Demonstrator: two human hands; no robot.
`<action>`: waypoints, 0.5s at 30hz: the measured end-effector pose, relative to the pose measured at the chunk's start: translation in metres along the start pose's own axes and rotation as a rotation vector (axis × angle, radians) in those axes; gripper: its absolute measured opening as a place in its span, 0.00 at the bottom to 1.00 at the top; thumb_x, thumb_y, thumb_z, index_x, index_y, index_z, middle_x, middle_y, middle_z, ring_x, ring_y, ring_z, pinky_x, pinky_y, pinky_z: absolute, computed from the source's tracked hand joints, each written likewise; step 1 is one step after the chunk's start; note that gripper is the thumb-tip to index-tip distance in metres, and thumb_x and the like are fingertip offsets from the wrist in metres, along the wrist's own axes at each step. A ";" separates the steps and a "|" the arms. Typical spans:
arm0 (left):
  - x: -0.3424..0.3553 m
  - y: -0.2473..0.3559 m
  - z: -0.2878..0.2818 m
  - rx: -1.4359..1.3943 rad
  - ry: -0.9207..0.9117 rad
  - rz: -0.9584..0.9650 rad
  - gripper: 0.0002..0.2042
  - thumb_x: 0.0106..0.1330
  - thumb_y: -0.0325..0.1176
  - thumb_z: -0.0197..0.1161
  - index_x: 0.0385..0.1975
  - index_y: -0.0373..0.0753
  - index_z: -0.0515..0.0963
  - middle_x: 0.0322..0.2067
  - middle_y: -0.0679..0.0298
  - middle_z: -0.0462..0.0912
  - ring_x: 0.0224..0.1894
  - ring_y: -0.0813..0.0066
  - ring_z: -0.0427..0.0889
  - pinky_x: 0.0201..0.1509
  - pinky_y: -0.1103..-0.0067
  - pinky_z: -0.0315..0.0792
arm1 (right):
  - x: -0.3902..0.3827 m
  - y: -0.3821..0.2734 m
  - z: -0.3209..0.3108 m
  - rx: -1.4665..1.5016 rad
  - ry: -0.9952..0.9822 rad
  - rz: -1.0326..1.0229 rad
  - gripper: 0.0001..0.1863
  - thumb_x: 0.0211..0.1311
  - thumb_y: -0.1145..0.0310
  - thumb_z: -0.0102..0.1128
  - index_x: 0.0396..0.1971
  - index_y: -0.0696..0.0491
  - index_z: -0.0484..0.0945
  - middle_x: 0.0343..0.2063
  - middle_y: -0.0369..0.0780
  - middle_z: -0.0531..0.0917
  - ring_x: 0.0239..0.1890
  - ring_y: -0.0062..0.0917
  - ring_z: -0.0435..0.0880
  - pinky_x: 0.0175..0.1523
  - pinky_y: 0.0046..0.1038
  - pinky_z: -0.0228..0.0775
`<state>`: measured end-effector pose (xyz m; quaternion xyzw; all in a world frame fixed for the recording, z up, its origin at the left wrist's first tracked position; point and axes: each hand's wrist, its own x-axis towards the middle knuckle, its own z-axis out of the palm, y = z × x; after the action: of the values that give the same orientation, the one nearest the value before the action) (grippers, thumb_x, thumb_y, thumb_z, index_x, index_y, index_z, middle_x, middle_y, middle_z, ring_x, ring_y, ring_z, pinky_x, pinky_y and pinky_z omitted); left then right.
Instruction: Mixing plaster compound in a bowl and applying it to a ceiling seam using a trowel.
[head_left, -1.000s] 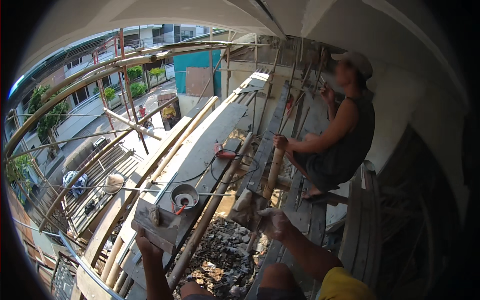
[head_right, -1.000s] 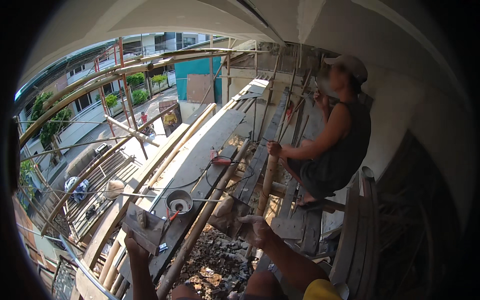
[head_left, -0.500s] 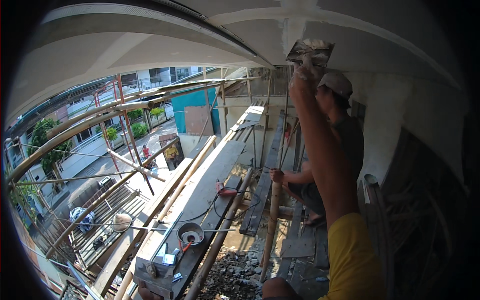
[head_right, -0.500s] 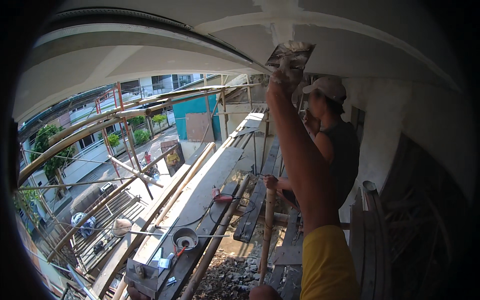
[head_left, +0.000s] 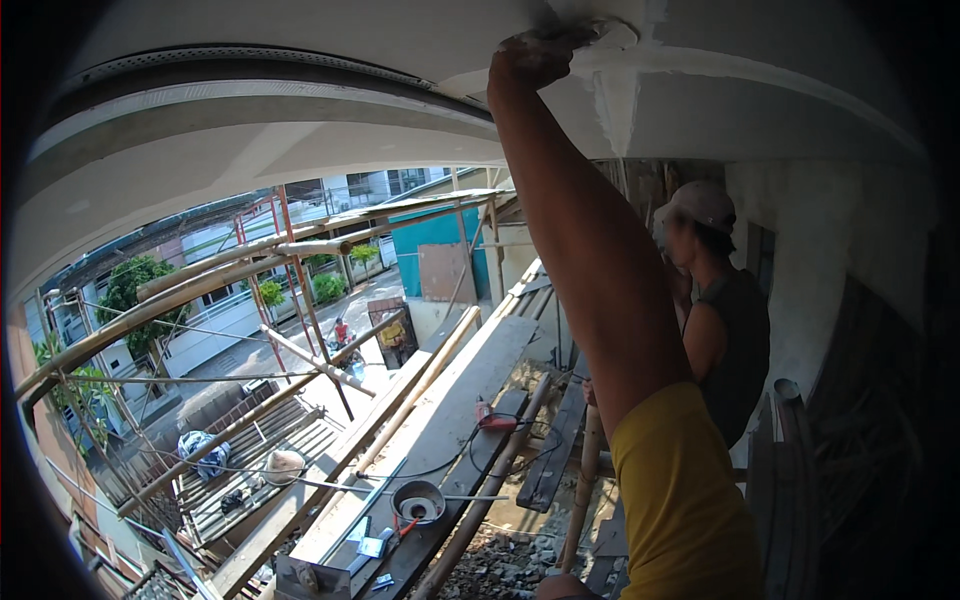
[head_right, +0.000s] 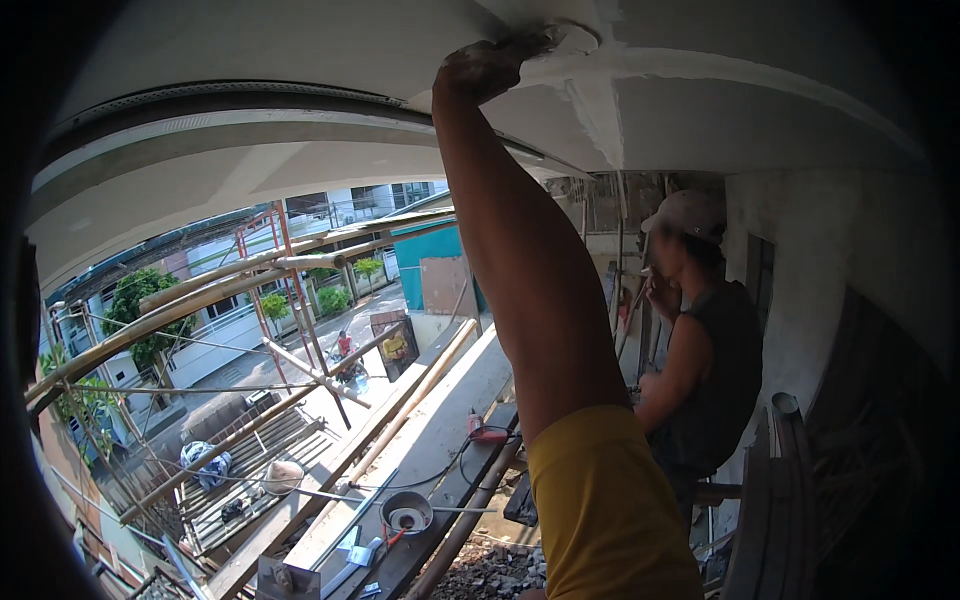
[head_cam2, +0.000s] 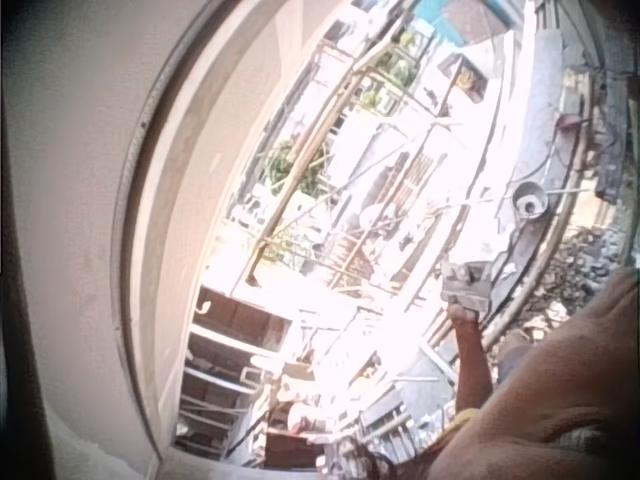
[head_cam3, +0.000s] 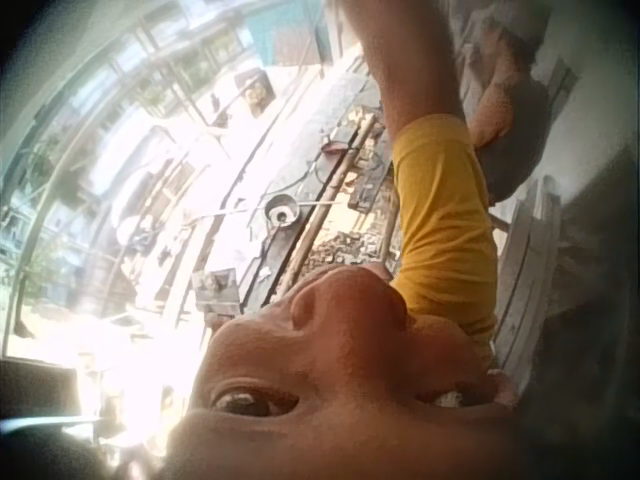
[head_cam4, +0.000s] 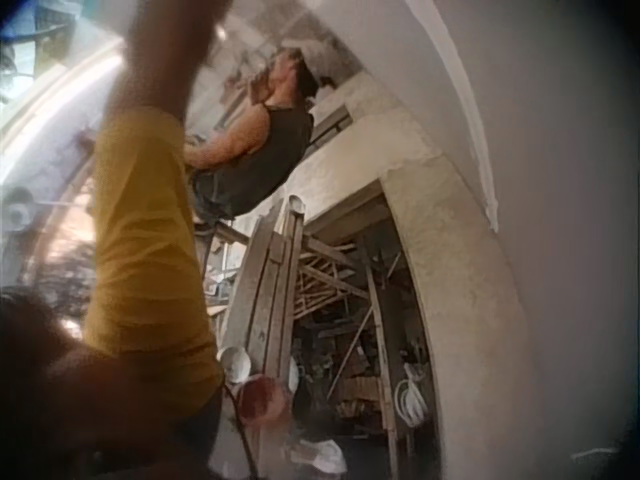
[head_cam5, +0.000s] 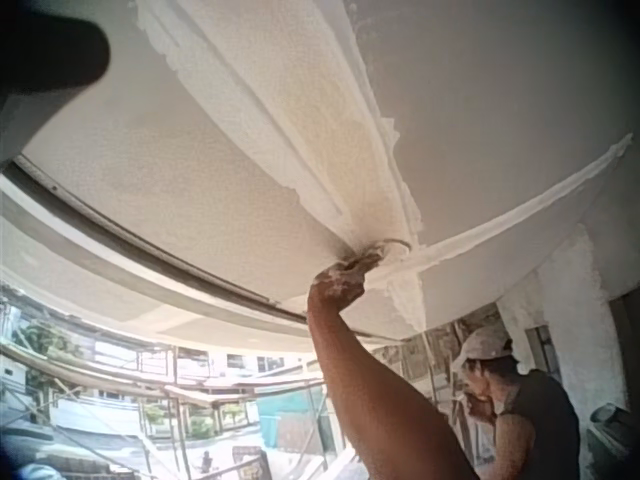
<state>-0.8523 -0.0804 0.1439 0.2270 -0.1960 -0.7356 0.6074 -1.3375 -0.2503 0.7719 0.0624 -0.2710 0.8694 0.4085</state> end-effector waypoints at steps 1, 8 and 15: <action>0.003 -0.003 0.000 0.005 0.013 -0.006 0.24 0.73 0.43 0.38 0.61 0.32 0.60 0.57 0.50 0.69 0.57 0.53 0.71 0.64 0.59 0.62 | -0.017 0.003 -0.006 0.130 -0.126 0.042 0.33 0.59 0.70 0.55 0.64 0.54 0.56 0.55 0.44 0.70 0.53 0.25 0.72 0.51 0.24 0.69; -0.001 -0.009 -0.003 0.010 0.008 -0.002 0.23 0.73 0.43 0.39 0.61 0.32 0.60 0.56 0.50 0.70 0.56 0.53 0.72 0.63 0.59 0.63 | -0.124 -0.010 -0.187 0.741 -0.818 0.431 0.04 0.66 0.75 0.46 0.31 0.57 0.70 0.21 0.30 0.67 0.17 0.09 0.62 0.21 0.12 0.55; -0.003 -0.051 0.001 -0.014 -0.068 -0.166 0.23 0.73 0.43 0.39 0.60 0.32 0.61 0.56 0.50 0.70 0.55 0.53 0.73 0.62 0.60 0.64 | -0.181 0.014 -0.502 0.540 -1.706 0.356 0.18 0.67 0.75 0.44 0.56 0.61 0.67 0.50 0.51 0.77 0.52 0.39 0.78 0.54 0.31 0.70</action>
<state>-0.8936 -0.0683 0.1156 0.2130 -0.1917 -0.7922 0.5388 -1.1721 -0.1177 0.2820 0.7349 -0.2740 0.6124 -0.0992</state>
